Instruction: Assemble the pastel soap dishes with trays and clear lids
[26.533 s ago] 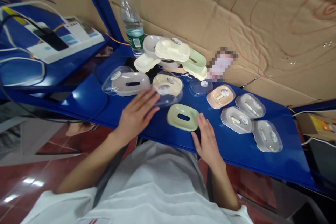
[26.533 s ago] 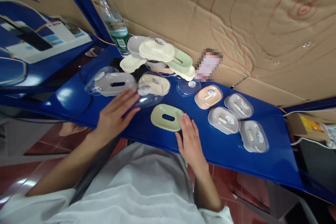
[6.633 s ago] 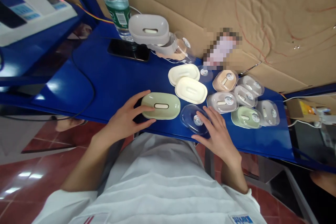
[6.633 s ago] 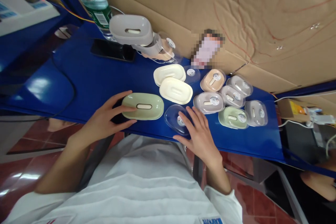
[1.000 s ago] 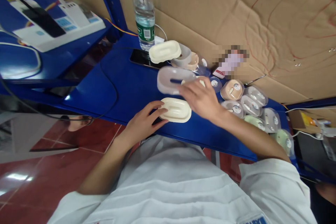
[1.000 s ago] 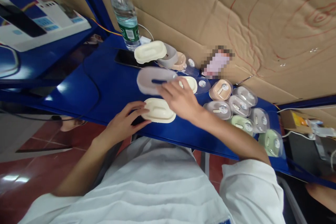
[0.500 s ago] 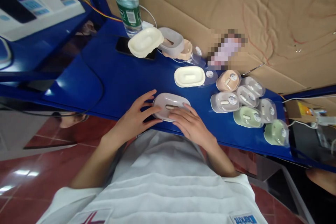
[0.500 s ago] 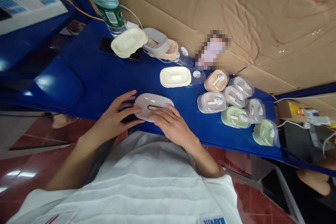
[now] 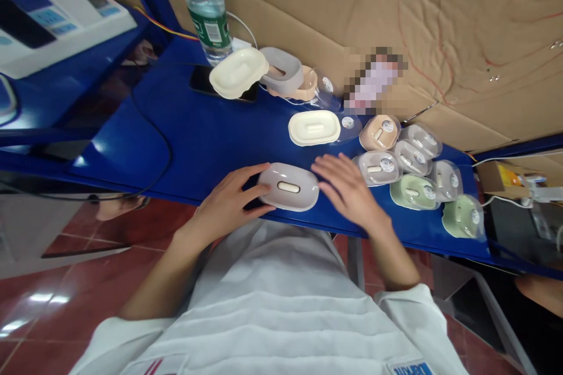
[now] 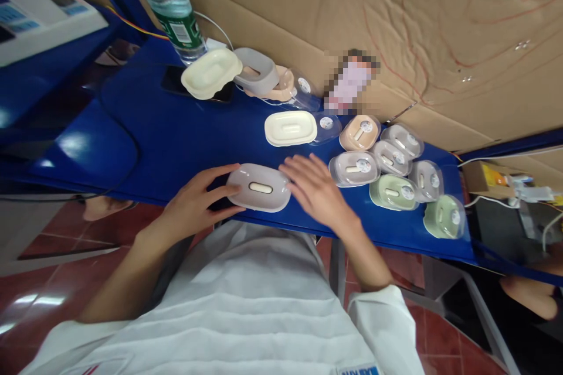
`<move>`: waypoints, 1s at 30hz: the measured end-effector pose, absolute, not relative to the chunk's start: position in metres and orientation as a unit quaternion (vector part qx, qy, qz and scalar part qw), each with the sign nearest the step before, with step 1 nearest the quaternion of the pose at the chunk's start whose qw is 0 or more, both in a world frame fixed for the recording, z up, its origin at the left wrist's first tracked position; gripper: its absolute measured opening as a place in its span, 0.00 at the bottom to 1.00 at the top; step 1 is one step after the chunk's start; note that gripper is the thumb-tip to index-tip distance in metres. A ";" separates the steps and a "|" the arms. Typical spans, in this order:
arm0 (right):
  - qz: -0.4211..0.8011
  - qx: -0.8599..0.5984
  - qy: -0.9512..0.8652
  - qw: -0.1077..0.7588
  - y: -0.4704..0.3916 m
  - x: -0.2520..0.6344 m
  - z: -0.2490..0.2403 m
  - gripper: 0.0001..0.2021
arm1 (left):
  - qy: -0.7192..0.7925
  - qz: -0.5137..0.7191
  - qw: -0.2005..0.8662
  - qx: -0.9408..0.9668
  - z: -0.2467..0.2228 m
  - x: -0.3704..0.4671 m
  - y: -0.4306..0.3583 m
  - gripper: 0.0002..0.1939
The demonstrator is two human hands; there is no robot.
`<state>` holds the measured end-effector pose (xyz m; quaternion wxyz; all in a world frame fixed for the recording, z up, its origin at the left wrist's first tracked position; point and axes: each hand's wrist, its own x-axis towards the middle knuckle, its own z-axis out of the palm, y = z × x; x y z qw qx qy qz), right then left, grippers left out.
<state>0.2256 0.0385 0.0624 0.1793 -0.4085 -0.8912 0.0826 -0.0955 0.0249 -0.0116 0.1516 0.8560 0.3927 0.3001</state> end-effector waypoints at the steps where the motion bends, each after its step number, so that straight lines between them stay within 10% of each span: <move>1: 0.073 -0.424 -0.886 0.173 0.058 0.234 0.071 0.21 | 0.395 0.298 0.152 0.855 -0.012 -0.096 0.025 0.12; 10: 0.055 -0.534 -0.842 0.051 0.253 0.240 0.077 0.45 | 0.374 0.328 0.126 0.858 -0.014 -0.097 0.027 0.12; 30: -0.064 -0.591 -0.796 0.112 0.169 0.225 0.108 0.28 | 0.388 0.324 0.156 0.849 -0.017 -0.098 0.027 0.13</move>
